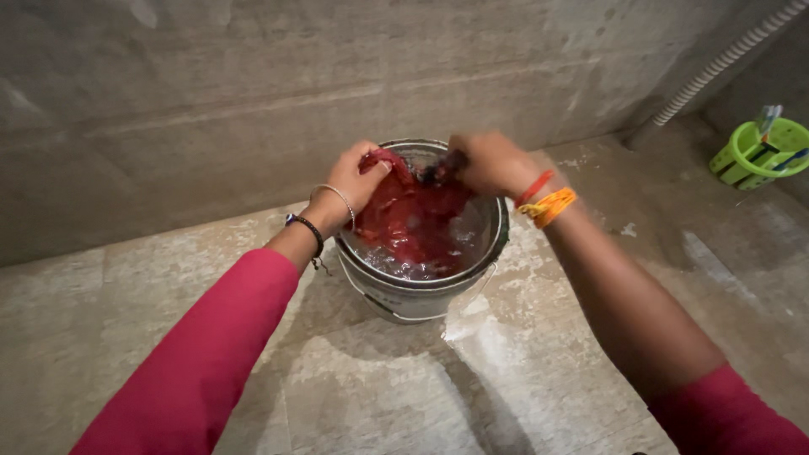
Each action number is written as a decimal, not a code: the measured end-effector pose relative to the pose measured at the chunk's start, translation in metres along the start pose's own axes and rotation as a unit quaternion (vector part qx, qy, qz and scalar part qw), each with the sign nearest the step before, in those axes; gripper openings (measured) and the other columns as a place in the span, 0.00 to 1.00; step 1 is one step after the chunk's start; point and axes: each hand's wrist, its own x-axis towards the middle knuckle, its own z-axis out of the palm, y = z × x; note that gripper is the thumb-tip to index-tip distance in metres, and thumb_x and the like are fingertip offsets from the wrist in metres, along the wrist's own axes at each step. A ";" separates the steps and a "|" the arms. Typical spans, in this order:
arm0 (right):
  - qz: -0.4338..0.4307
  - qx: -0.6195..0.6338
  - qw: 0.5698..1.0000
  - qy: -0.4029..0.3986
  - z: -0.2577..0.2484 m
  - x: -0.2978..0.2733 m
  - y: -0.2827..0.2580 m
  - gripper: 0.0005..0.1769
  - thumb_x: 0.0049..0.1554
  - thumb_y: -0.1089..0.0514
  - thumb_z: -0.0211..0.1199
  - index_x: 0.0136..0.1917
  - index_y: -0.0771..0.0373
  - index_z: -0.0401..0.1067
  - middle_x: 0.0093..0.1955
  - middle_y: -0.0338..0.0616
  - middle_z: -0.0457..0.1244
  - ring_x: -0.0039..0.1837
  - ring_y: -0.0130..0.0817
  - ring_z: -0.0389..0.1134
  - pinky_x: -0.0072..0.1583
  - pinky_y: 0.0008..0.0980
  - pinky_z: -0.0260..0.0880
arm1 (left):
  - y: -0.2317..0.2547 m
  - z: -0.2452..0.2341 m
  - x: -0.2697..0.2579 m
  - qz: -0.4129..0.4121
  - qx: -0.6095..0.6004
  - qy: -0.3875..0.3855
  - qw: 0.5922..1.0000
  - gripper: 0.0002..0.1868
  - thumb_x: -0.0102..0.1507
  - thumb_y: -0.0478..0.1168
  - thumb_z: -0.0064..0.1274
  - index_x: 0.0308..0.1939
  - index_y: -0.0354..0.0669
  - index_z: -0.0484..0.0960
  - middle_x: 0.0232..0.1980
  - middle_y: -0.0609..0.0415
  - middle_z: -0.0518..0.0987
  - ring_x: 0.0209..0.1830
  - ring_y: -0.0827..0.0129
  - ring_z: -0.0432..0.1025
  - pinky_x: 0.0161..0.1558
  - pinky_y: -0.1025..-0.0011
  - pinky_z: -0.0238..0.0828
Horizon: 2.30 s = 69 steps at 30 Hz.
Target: The person rinses and wrings out a cloth in a bucket of water, then wipes the floor with the cloth by hand.
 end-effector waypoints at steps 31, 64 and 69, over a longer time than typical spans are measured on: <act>-0.114 0.253 0.954 -0.111 0.023 0.019 -0.005 0.14 0.57 0.61 0.67 0.55 0.62 0.69 0.48 0.47 0.69 0.52 0.38 0.70 0.54 0.36 0.72 | 0.019 0.022 0.007 -0.008 0.113 -0.258 0.960 0.50 0.48 0.47 0.76 0.67 0.38 0.63 0.62 0.41 0.75 0.62 0.53 0.71 0.60 0.61 0.69; -0.032 0.257 0.946 -0.197 0.027 0.006 -0.022 0.12 0.54 0.61 0.66 0.52 0.62 0.78 0.42 0.38 0.71 0.43 0.27 0.69 0.46 0.33 0.72 | 0.019 0.007 -0.014 0.074 0.316 -0.113 0.939 0.34 0.55 0.47 0.68 0.54 0.24 0.70 0.55 0.26 0.71 0.56 0.34 0.68 0.54 0.51 0.68; -0.167 0.125 0.946 -0.247 0.115 0.007 -0.020 0.37 0.46 0.61 0.70 0.68 0.61 0.61 0.54 0.52 0.70 0.54 0.44 0.71 0.55 0.39 0.71 | 0.015 0.048 -0.027 -0.150 0.509 -0.408 0.743 0.41 0.59 0.52 0.63 0.70 0.31 0.71 0.74 0.35 0.70 0.73 0.47 0.68 0.69 0.61 0.68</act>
